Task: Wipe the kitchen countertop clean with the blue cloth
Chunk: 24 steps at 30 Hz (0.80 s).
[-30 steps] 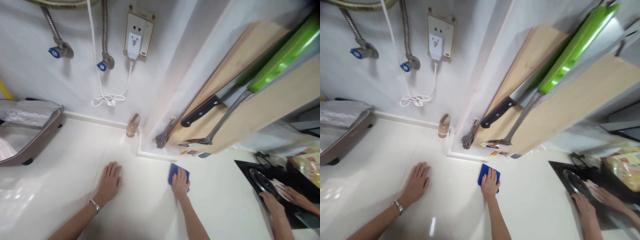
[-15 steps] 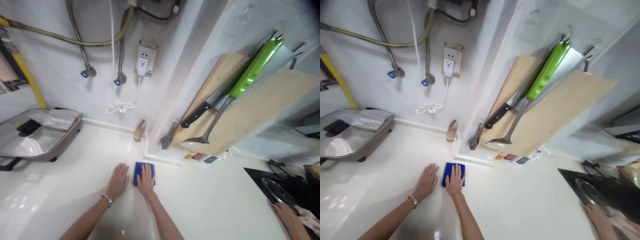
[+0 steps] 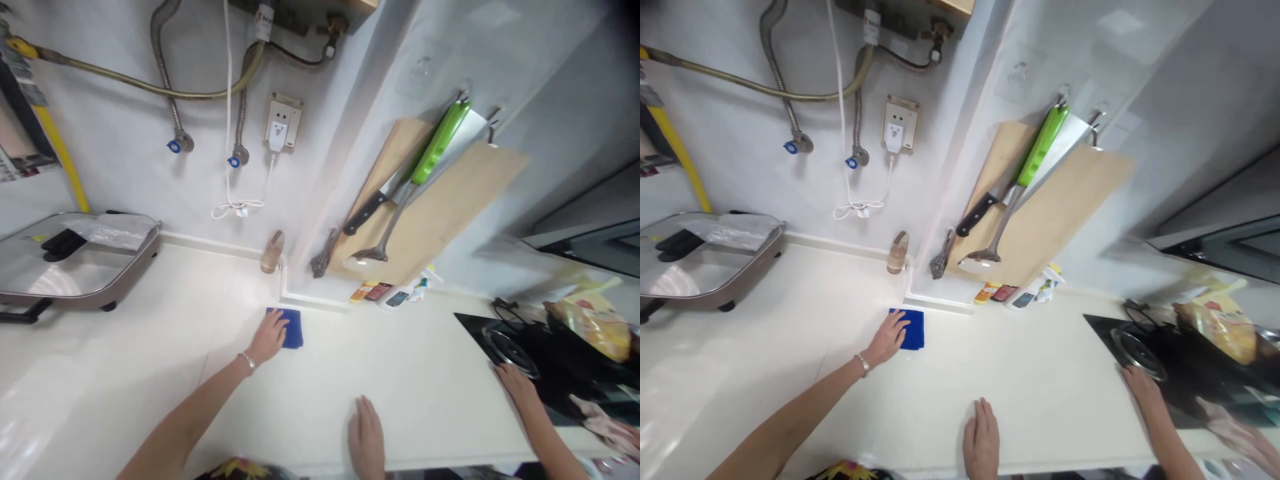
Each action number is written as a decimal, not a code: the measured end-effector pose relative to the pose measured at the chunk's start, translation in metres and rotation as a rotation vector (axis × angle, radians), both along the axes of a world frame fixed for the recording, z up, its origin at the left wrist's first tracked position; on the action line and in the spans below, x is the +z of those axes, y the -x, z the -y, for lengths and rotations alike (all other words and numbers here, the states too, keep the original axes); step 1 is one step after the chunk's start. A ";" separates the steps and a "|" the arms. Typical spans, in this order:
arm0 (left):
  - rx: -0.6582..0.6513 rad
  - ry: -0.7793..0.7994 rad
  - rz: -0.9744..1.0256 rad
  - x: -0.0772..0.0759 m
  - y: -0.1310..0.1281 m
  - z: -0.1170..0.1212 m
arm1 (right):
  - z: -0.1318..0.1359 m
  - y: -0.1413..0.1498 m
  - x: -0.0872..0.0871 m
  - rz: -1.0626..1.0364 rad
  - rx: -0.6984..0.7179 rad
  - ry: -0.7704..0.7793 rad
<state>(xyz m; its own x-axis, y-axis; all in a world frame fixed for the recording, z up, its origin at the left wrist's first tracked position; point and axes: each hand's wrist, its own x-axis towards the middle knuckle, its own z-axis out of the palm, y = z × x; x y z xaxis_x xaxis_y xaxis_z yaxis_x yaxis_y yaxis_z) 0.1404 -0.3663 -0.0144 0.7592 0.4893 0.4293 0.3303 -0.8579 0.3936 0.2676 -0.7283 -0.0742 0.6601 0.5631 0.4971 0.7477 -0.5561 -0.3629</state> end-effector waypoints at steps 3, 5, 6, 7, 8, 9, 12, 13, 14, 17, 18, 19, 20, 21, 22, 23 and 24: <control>-0.016 0.007 -0.027 0.001 -0.033 0.019 | -0.001 0.004 -0.003 0.017 -0.030 -0.014; -0.009 0.004 -0.031 -0.001 -0.044 0.028 | -0.005 0.005 -0.003 0.025 -0.045 -0.026; -0.002 0.002 -0.033 -0.002 -0.045 0.030 | -0.006 0.005 -0.003 0.027 -0.043 -0.029; 0.002 -0.002 -0.038 -0.003 -0.045 0.031 | -0.005 0.004 -0.004 0.031 -0.038 -0.030; -0.001 -0.010 -0.049 -0.003 -0.042 0.032 | -0.004 0.002 -0.005 0.037 -0.033 -0.034; -0.007 -0.020 -0.064 -0.003 -0.038 0.032 | -0.003 0.000 -0.008 0.045 -0.028 -0.039; -0.046 -0.066 -0.123 -0.004 -0.020 0.029 | 0.001 -0.007 -0.019 0.082 -0.016 -0.072; -0.057 -0.082 -0.136 -0.005 -0.012 0.026 | 0.001 -0.009 -0.023 0.099 -0.010 -0.085; -0.060 -0.094 -0.141 -0.006 -0.004 0.023 | 0.001 -0.011 -0.027 0.115 -0.001 -0.096; -0.035 -0.111 -0.125 -0.005 0.018 0.007 | 0.000 -0.012 -0.030 0.132 0.009 -0.097; -0.016 -0.110 -0.113 -0.004 0.024 -0.001 | 0.000 -0.011 -0.028 0.122 0.002 -0.090; 0.004 -0.107 -0.101 -0.002 0.030 -0.009 | 0.000 -0.010 -0.026 0.108 -0.010 -0.082; 0.022 -0.103 -0.091 0.000 0.033 -0.018 | 0.000 -0.008 -0.023 0.092 -0.020 -0.074; 0.040 -0.099 -0.084 0.002 0.036 -0.027 | -0.001 -0.006 -0.019 0.077 -0.027 -0.068; 0.060 -0.095 -0.082 0.005 0.037 -0.036 | -0.001 -0.004 -0.016 0.065 -0.029 -0.067; 0.079 -0.091 -0.083 0.007 0.036 -0.044 | 0.000 -0.002 -0.013 0.057 -0.028 -0.069; 0.096 -0.088 -0.087 0.010 0.035 -0.052 | 0.000 -0.002 -0.011 0.053 -0.025 -0.073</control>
